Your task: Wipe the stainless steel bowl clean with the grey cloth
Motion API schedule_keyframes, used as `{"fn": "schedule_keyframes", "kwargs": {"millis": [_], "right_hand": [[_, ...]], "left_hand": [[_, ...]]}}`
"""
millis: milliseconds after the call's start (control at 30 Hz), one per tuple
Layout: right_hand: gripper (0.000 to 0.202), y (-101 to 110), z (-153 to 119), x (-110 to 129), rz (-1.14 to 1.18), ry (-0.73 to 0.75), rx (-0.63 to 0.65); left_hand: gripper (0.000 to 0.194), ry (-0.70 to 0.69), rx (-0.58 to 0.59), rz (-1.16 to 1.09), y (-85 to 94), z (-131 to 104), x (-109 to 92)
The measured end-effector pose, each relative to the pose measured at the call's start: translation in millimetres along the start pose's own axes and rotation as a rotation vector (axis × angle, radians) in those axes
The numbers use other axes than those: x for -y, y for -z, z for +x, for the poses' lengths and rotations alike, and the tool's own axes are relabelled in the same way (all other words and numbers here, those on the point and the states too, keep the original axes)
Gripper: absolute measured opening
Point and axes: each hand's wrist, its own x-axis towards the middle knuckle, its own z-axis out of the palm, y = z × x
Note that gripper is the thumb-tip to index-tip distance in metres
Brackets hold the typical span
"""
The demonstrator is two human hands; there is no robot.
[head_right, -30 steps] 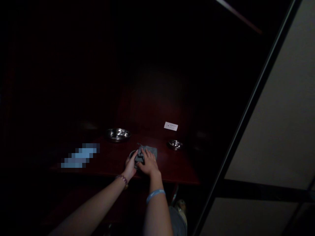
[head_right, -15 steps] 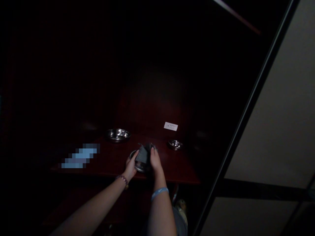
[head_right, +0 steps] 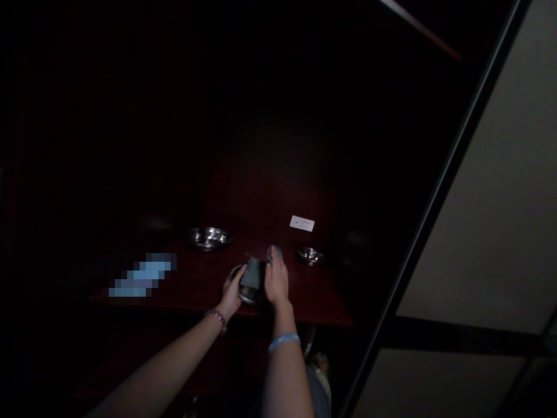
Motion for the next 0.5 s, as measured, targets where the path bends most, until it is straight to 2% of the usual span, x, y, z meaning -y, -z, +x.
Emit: {"fn": "schedule_keyframes", "kwargs": {"millis": [67, 100, 167, 267, 400, 500], "right_hand": [[0.065, -16.2, -8.5, 10.9, -0.124, 0.096, 0.254], [0.071, -23.8, -11.9, 14.9, -0.185, 0.094, 0.303], [0.081, -34.2, -15.1, 19.4, -0.256, 0.074, 0.34], [0.09, -34.4, -12.7, 18.3, -0.287, 0.069, 0.383], [0.095, -21.6, -7.8, 11.3, -0.27, 0.092, 0.434], [0.086, -18.6, -6.9, 7.7, -0.192, 0.05, 0.39]], "left_hand": [[0.016, -0.015, -0.04, 0.009, 2.9, 2.9, 0.9], [0.012, -0.023, -0.073, 0.014, 4.6, 4.6, 1.4], [0.007, -0.033, -0.129, 0.029, 7.5, 8.1, 2.2], [0.006, -0.037, -0.144, 0.051, 8.4, 10.8, 2.9], [0.007, -0.017, -0.09, -0.012, 4.3, 8.7, 2.5], [0.004, -0.013, -0.04, -0.071, 1.8, 6.3, 0.5]]}}
